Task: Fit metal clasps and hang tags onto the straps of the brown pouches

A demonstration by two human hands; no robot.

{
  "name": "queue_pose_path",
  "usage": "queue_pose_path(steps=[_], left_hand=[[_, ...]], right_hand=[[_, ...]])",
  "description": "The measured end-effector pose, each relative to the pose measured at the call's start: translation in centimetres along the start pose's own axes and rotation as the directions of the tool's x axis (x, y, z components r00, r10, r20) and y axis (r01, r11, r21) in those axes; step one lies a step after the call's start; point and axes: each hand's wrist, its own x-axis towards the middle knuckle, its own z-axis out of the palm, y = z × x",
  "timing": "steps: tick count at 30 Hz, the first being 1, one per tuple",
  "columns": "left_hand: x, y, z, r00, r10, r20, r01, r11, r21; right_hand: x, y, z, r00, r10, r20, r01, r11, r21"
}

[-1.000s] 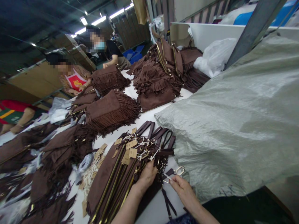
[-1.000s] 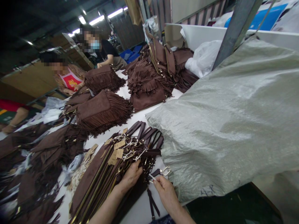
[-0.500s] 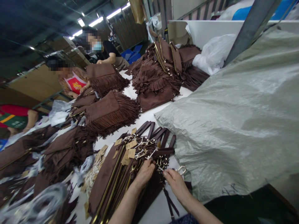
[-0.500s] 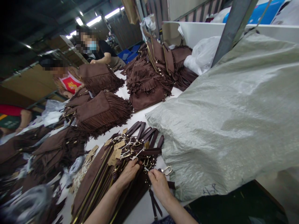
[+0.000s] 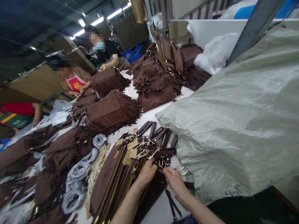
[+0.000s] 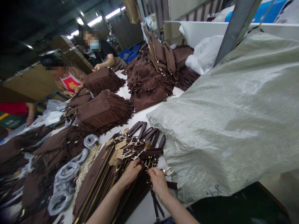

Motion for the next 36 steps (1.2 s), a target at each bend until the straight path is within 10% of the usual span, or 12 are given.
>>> queue_pose_path(steps=[36], left_hand=[[0.0, -0.1, 0.2, 0.999, -0.017, 0.037, 0.018, 1.0, -0.01]], right_hand=[[1.8, -0.3, 0.3, 0.987, -0.163, -0.002, 0.159, 0.964, -0.212]])
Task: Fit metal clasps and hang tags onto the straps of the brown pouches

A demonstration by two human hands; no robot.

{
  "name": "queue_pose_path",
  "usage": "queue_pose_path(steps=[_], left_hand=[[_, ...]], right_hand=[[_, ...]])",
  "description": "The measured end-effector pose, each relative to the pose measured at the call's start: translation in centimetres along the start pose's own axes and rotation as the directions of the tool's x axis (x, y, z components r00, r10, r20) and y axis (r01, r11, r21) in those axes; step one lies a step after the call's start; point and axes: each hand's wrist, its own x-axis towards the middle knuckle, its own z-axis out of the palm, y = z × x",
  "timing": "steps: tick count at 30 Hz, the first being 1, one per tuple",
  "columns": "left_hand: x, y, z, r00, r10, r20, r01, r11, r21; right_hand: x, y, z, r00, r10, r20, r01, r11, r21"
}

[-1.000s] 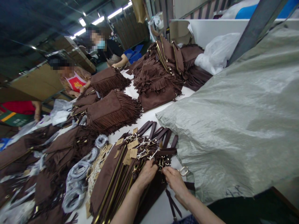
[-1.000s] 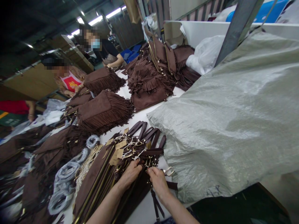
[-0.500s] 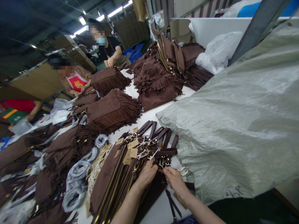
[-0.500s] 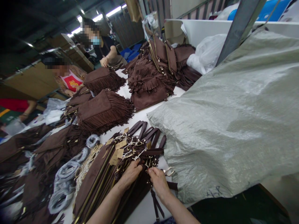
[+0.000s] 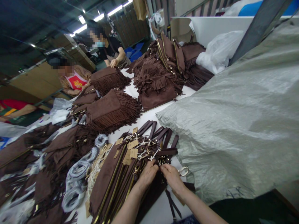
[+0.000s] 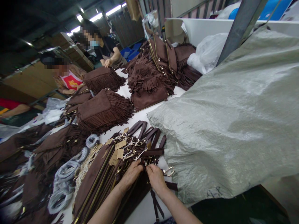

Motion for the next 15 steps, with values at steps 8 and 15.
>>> queue_pose_path(steps=[8, 15], left_hand=[[0.6, 0.1, 1.5, 0.993, -0.074, -0.094, 0.081, 0.993, 0.08], [0.7, 0.3, 3.0, 0.95, -0.203, -0.238, 0.228, 0.97, 0.081]], right_hand=[[0.0, -0.1, -0.2, 0.997, -0.073, 0.017, 0.074, 0.99, -0.123], [-0.2, -0.3, -0.3, 0.996, -0.085, 0.013, 0.086, 0.979, -0.182]])
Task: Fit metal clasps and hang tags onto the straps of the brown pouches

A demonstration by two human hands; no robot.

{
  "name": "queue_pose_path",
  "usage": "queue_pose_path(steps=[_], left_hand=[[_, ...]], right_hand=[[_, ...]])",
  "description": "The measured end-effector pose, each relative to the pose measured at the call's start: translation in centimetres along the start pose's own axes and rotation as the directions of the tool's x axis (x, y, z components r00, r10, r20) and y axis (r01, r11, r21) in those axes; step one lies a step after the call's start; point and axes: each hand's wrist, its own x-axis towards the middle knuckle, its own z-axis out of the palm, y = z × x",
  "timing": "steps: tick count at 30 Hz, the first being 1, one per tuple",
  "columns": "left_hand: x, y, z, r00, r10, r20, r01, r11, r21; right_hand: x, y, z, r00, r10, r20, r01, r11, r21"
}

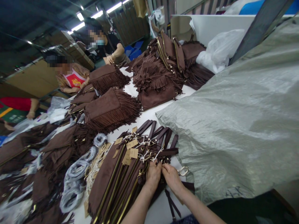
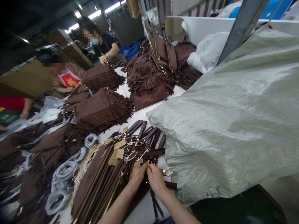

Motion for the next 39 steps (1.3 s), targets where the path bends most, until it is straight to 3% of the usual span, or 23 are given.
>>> queue_pose_path(steps=[7, 12, 16, 24, 31, 35, 39], left_hand=[[0.6, -1.1, 1.1, 0.996, 0.079, -0.052, -0.085, 0.987, -0.133], [0.9, -1.6, 1.0, 0.977, 0.213, -0.001, -0.203, 0.932, -0.301], [1.0, -1.7, 0.7, 0.965, 0.256, 0.051, -0.22, 0.903, -0.37], [0.8, -1.9, 0.4, 0.959, 0.266, 0.097, -0.219, 0.914, -0.341], [1.4, -2.7, 0.5, 0.931, 0.363, 0.05, -0.343, 0.912, -0.225], [1.4, -4.4, 1.1, 0.882, 0.463, -0.086, -0.467, 0.884, -0.031], [0.9, -5.5, 1.3, 0.77, 0.619, -0.157, -0.608, 0.786, 0.113]], right_hand=[[-0.2, -0.1, -0.6, 1.0, -0.006, -0.003, 0.006, 1.0, 0.028], [-0.2, -0.6, -1.8, 0.997, -0.032, -0.074, 0.039, 0.995, 0.091], [0.5, -0.9, -2.0, 0.999, -0.037, -0.007, 0.038, 0.969, 0.243], [1.0, -1.0, -1.9, 0.993, 0.119, 0.024, -0.12, 0.924, 0.362], [0.8, -0.4, -3.0, 0.988, 0.152, 0.008, -0.144, 0.923, 0.357], [0.1, 0.4, -4.3, 0.986, 0.165, -0.007, -0.152, 0.924, 0.35], [-0.5, 0.7, -4.8, 0.985, 0.17, -0.015, -0.154, 0.922, 0.355]])
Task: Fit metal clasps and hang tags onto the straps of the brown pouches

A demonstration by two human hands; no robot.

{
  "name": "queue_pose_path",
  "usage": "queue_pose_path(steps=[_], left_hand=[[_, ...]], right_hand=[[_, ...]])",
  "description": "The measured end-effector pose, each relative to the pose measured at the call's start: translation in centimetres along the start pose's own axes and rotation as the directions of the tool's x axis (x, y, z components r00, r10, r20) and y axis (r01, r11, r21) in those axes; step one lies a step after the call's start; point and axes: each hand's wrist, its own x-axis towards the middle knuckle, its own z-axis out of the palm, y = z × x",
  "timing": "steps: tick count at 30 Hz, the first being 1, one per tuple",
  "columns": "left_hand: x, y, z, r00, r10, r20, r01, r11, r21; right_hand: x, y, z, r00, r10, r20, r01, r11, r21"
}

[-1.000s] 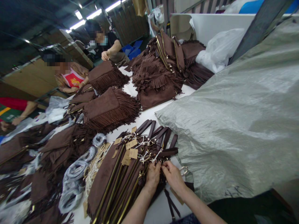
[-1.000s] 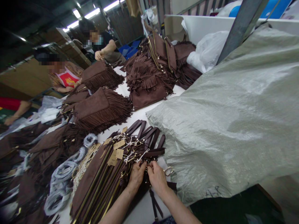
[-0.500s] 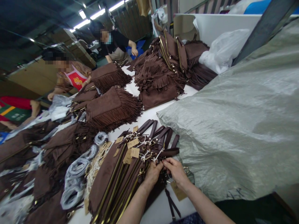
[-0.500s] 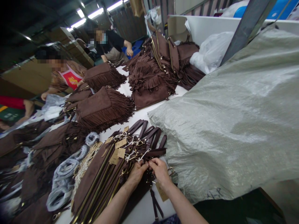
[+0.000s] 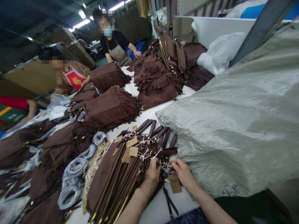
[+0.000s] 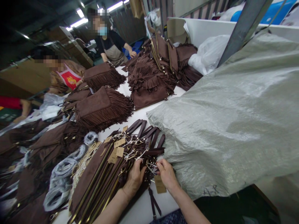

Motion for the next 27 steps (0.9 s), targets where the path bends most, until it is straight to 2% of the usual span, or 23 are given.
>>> queue_pose_path(steps=[2, 4, 6, 14, 27], left_hand=[[-0.1, 0.2, -0.2, 0.986, 0.166, -0.021, -0.163, 0.981, 0.11], [0.0, 0.7, -0.4, 0.947, 0.32, -0.021, -0.307, 0.923, 0.23], [0.3, 1.2, -0.5, 0.917, 0.398, -0.014, -0.377, 0.878, 0.295], [1.1, 2.0, 0.3, 0.886, 0.463, 0.03, -0.448, 0.839, 0.309], [1.1, 1.4, 1.1, 0.92, 0.385, 0.075, -0.391, 0.883, 0.261]], right_hand=[[-0.2, 0.0, 0.0, 1.0, 0.001, -0.006, -0.001, 1.0, 0.005], [-0.4, 0.0, 0.1, 1.0, -0.001, -0.018, 0.001, 1.0, 0.006], [-0.6, 0.0, 0.2, 1.0, -0.002, -0.029, 0.003, 1.0, 0.003], [-1.0, -0.2, 0.3, 1.0, -0.003, -0.025, 0.003, 1.0, 0.009], [-1.3, -0.5, 0.3, 1.0, -0.018, -0.004, 0.018, 0.999, 0.026]])
